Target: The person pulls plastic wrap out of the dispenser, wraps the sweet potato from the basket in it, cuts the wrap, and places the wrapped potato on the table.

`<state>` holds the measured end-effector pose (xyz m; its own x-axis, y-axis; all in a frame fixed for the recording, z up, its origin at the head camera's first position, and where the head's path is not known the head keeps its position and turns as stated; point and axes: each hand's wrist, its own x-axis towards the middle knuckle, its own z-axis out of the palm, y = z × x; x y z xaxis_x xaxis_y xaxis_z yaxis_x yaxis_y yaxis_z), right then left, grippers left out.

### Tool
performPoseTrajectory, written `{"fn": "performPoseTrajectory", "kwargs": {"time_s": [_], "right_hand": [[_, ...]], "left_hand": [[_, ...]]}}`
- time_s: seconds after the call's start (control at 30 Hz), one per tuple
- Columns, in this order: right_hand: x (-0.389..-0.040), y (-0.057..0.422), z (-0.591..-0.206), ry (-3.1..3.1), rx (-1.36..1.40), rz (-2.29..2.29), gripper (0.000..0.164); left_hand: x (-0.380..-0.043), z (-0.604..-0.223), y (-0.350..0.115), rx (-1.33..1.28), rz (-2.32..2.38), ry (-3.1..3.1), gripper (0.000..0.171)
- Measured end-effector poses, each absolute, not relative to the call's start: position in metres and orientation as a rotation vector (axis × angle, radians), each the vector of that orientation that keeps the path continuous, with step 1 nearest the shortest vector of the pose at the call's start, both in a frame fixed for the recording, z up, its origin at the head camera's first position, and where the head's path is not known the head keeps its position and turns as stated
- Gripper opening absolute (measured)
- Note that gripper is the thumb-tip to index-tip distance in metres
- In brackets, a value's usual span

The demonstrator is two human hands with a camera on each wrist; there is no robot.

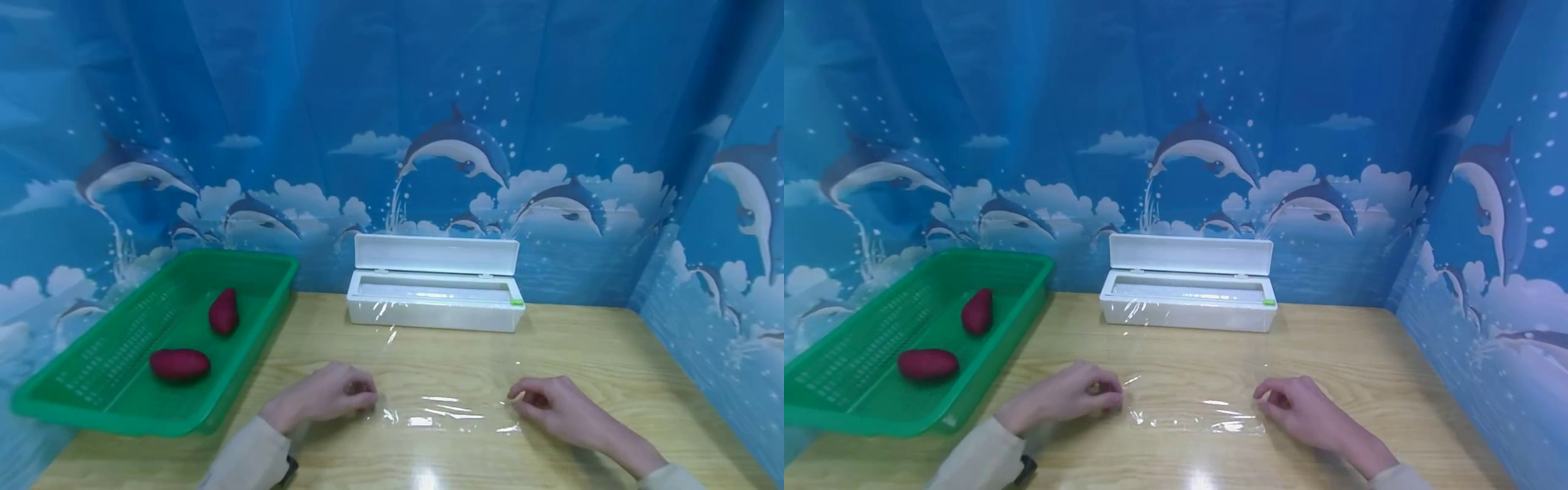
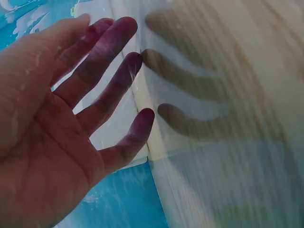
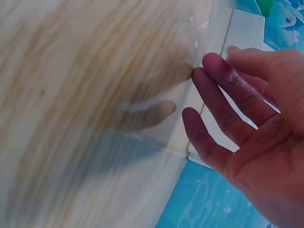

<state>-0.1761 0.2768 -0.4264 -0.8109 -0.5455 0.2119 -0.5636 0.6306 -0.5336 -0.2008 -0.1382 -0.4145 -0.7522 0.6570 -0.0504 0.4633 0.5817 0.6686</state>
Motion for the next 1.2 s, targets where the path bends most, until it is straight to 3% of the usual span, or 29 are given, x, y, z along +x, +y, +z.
{"fn": "performPoseTrajectory", "kwargs": {"time_s": [0.33,0.67,1.2], "right_hand": [[-0.176,0.279,-0.428,-2.925,1.007,0.831,0.013],[-0.175,0.282,-0.425,-2.959,1.021,0.808,0.012],[-0.178,0.289,-0.423,-3.020,0.980,0.858,0.014]], "left_hand": [[-0.199,-0.412,-0.141,0.944,0.827,2.577,0.003],[-0.198,-0.414,-0.140,0.975,0.798,2.627,0.013],[-0.193,-0.415,-0.147,0.944,0.770,2.764,0.011]]}}
